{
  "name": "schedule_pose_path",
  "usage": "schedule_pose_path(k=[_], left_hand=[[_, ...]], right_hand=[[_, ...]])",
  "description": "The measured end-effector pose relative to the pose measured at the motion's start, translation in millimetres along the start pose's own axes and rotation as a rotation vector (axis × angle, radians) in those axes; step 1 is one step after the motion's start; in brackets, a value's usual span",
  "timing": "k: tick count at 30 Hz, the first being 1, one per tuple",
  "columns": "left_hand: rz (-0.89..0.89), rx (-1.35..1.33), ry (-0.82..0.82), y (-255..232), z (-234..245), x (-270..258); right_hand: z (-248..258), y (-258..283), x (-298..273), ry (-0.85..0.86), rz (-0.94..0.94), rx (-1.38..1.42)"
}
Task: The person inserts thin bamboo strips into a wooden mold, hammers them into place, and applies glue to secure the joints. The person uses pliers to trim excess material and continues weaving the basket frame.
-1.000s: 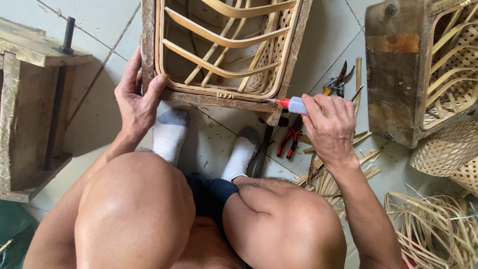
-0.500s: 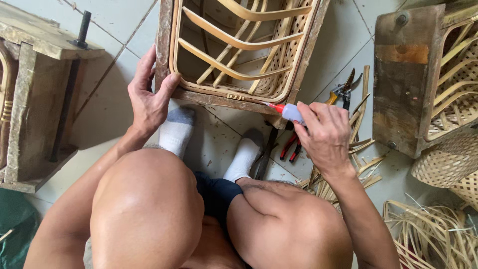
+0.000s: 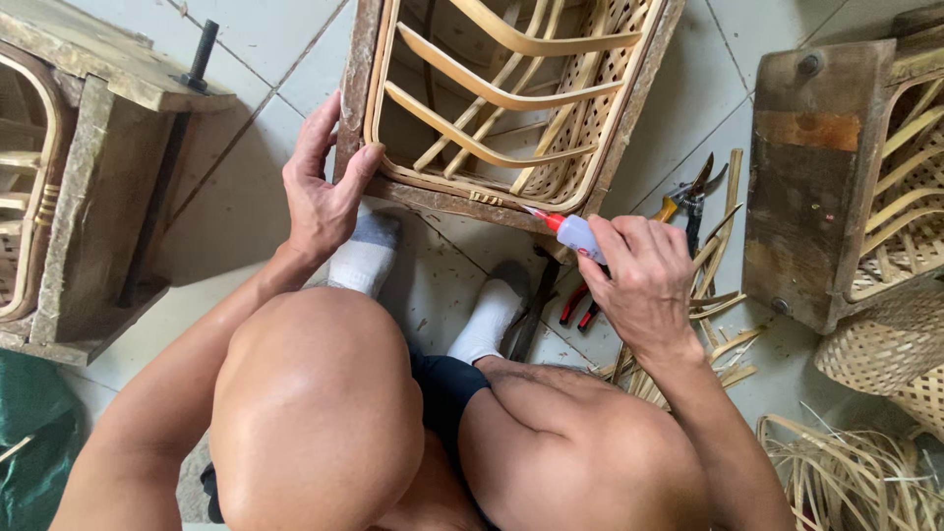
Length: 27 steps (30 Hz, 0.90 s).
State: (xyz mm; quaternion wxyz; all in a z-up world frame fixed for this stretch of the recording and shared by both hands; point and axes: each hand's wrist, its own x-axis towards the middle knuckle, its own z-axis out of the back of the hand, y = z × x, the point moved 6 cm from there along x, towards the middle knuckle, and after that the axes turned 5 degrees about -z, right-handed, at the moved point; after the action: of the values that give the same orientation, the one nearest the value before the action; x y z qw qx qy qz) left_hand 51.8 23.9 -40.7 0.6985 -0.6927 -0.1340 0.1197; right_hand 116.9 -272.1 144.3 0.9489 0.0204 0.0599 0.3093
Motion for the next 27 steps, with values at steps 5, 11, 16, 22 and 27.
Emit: schedule_pose_path(k=[5, 11, 16, 22, 27], left_hand=[[-0.012, 0.015, -0.013, -2, 0, 0], [-0.025, 0.036, -0.028, -4, 0, 1], [-0.018, 0.069, -0.04, -4, 0, 1], [-0.031, 0.077, -0.093, 0, 0, 0], [-0.032, 0.132, -0.102, -1, 0, -2]], right_hand=[[4, 2, 5, 0.011, 0.012, 0.019], [5, 15, 13, -0.005, 0.032, 0.075], [-3, 24, 23, 0.027, 0.072, 0.038], [8, 30, 29, 0.016, 0.047, 0.096], [-1, 47, 42, 0.013, 0.114, 0.076]])
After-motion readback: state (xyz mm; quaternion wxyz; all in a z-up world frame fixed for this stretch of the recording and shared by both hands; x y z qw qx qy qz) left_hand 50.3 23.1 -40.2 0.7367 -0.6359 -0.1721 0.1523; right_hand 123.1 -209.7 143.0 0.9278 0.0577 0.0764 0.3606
